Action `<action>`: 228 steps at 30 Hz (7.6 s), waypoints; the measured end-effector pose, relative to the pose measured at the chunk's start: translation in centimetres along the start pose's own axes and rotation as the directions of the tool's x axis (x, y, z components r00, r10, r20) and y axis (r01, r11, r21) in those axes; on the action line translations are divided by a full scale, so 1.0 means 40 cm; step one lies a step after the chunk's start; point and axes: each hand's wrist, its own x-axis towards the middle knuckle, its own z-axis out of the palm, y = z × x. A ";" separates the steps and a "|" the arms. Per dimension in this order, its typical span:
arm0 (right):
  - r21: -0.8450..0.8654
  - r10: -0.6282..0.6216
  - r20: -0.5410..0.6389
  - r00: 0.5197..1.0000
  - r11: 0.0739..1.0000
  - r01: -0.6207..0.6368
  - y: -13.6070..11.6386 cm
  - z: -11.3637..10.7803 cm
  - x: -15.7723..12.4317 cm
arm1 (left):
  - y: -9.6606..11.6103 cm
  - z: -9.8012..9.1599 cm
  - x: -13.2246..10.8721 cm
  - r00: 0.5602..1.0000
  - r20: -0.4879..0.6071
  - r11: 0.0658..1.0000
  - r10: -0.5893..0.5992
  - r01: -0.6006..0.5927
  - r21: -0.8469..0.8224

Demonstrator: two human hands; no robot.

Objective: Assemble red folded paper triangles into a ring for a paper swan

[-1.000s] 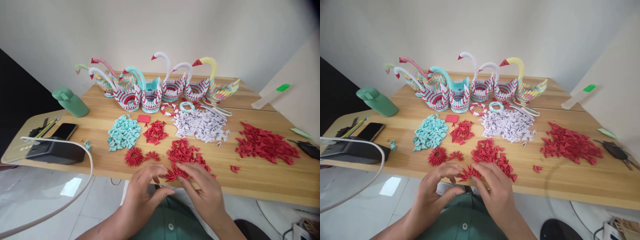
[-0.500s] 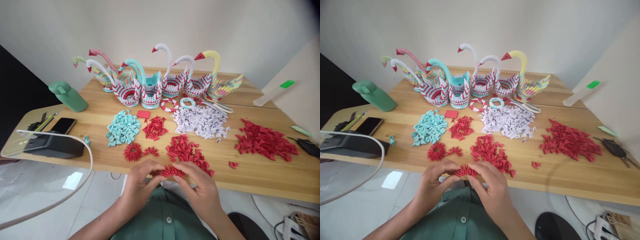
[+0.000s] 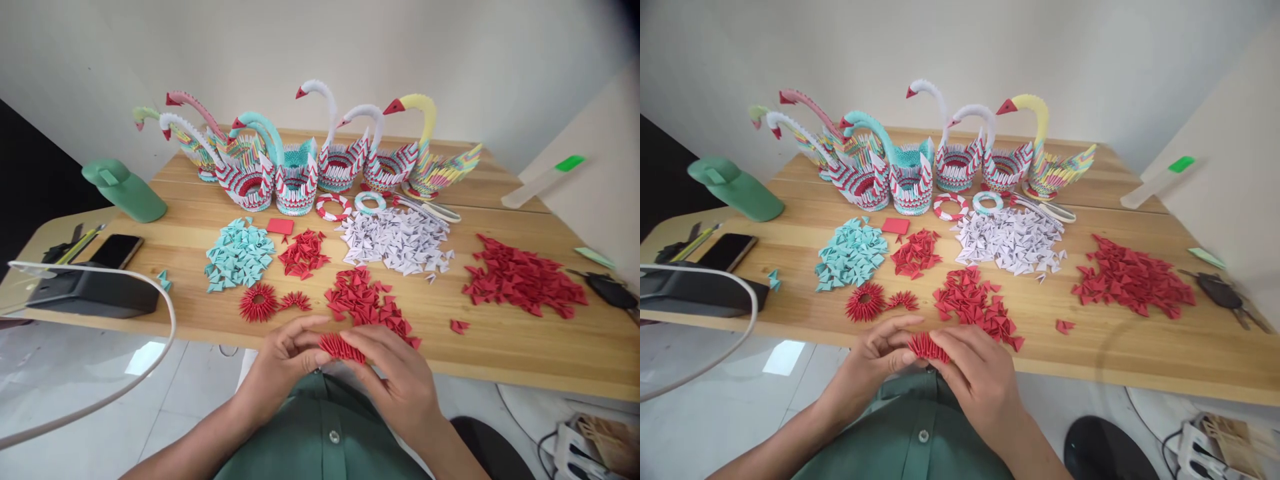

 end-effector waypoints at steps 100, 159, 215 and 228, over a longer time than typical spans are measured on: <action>-0.283 -0.145 -0.054 0.988 0.951 0.124 0.031 0.039 0.065 | 0.105 0.003 0.079 0.680 0.301 0.077 0.669 -0.466 0.881; -0.416 -0.098 0.054 0.994 0.903 0.111 0.067 0.116 0.082 | 0.050 -0.066 0.119 0.695 0.399 -0.023 0.598 -0.483 0.875; -0.233 -0.102 0.394 0.914 0.950 0.206 0.126 0.126 0.074 | 0.002 -0.108 0.095 0.704 0.401 -0.147 0.586 -0.394 0.907; -0.185 -0.050 0.441 0.896 0.972 0.145 0.113 0.116 0.078 | 0.003 -0.098 0.087 0.706 0.390 -0.120 0.591 -0.401 0.908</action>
